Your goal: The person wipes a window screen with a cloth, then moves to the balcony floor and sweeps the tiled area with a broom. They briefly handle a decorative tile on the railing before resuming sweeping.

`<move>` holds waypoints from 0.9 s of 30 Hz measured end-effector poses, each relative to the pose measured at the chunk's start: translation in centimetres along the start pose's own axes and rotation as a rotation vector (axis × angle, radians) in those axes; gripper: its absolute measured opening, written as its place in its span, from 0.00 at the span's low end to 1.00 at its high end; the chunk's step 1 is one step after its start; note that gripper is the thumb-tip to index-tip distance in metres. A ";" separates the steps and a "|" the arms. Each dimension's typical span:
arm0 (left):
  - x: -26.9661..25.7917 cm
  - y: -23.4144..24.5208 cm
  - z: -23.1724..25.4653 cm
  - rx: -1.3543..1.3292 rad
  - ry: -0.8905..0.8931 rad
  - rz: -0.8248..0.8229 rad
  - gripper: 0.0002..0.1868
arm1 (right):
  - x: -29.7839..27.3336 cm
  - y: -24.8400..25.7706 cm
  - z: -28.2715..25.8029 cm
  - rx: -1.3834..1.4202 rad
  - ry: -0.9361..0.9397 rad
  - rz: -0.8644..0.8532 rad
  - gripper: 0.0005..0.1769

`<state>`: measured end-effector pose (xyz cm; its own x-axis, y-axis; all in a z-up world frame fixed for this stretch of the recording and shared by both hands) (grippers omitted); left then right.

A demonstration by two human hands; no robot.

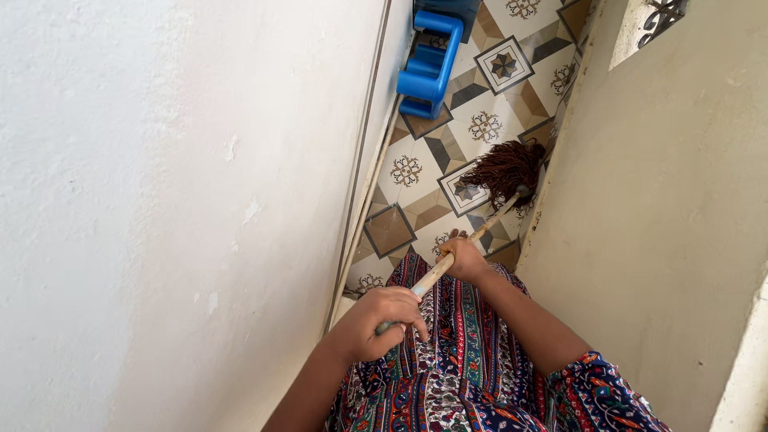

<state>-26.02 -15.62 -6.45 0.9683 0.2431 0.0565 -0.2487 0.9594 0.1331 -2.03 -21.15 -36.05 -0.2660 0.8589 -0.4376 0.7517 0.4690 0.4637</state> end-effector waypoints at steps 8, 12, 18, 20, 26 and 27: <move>-11.5 0.3 5.2 0.237 0.140 -0.067 0.11 | 4.9 -9.6 -11.3 0.020 0.375 0.187 0.16; -13.7 -1.5 7.6 0.334 0.155 -0.093 0.09 | 5.5 -12.8 -16.8 0.129 0.459 0.082 0.17; -16.0 -3.7 9.3 0.225 0.059 0.096 0.18 | 2.1 -15.4 -20.6 0.175 0.352 -0.168 0.19; -16.5 -4.6 9.6 0.221 0.046 0.130 0.20 | -0.1 -15.3 -20.0 0.160 0.357 -0.160 0.14; -14.6 -11.7 7.7 0.101 -0.017 0.168 0.20 | -6.9 -14.0 -12.4 0.040 0.209 -0.121 0.11; -13.9 -13.0 7.2 0.086 -0.027 0.150 0.20 | -8.0 -13.7 -10.7 -0.017 0.175 -0.097 0.12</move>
<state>-36.44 -32.53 -1.80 0.9194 0.3780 0.1085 -0.3927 0.8964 0.2054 -16.65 -32.24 -30.67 -0.4389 0.8312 -0.3412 0.7075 0.5538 0.4391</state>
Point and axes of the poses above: each hand's wrist, its own x-axis towards the middle knuckle, its own y-axis out of the back of the hand, z = x × y, the point moved 1 cm from there along x, towards the middle knuckle, and after that the axes turned 13 degrees about -z, right-handed, at the moved point
